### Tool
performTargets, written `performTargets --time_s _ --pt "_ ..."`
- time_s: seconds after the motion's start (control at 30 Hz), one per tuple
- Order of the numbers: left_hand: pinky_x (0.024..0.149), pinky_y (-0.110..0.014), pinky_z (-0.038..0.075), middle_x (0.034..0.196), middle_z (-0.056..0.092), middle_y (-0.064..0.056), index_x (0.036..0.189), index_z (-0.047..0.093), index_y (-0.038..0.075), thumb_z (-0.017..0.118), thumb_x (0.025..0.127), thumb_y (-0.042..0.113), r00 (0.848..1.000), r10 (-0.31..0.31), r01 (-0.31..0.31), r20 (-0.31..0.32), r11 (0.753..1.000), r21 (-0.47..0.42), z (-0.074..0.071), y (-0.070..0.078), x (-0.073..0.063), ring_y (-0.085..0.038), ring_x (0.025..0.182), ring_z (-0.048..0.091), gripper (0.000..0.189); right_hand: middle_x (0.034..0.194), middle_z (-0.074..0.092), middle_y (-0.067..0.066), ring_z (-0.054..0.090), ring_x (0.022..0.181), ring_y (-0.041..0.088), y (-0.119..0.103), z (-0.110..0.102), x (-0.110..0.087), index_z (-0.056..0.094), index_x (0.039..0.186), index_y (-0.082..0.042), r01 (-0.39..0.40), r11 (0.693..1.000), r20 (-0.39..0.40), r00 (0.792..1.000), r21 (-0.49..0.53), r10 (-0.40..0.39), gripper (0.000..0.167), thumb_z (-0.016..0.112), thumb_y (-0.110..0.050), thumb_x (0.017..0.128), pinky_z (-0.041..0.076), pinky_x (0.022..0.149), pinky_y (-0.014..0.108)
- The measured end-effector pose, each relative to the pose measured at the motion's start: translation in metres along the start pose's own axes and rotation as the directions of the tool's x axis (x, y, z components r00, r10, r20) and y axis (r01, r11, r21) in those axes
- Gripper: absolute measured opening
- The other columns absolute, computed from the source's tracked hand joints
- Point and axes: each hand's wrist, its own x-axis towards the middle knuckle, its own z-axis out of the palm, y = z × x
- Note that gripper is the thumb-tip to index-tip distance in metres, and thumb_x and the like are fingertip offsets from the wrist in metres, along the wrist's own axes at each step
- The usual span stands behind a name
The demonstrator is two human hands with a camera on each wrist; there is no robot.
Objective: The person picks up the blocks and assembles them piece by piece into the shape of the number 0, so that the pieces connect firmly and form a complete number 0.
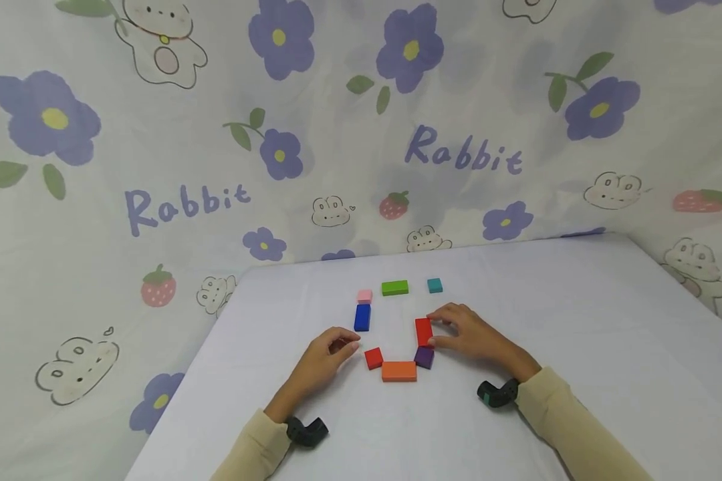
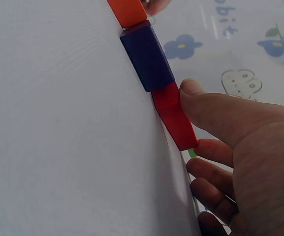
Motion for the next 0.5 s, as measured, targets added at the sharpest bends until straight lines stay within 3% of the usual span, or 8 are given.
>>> performTargets --time_s 0.27,0.5 --pt "0.089 -0.032 0.051 0.108 0.065 0.004 0.119 0.068 0.017 0.064 0.098 0.032 0.995 -0.077 0.077 -0.070 0.997 0.007 -0.012 -0.011 0.014 -0.013 0.102 0.058 0.026 0.127 0.061 0.004 0.055 0.114 0.022 0.002 0.001 0.001 0.062 0.133 -0.014 0.012 1.000 0.006 1.000 0.005 -0.012 0.060 0.078 -0.044 0.084 0.053 0.096 0.049" --pt "0.096 -0.042 0.051 0.117 0.066 -0.003 0.129 0.063 0.014 0.068 0.095 0.032 0.994 -0.110 0.111 -0.017 0.993 0.029 -0.022 -0.021 0.040 -0.021 0.111 0.059 0.039 0.126 0.061 0.003 0.054 0.115 0.021 0.001 0.000 0.000 0.062 0.133 -0.015 0.000 1.000 0.008 1.000 0.003 0.000 0.059 0.078 -0.045 0.084 0.052 0.097 0.048"
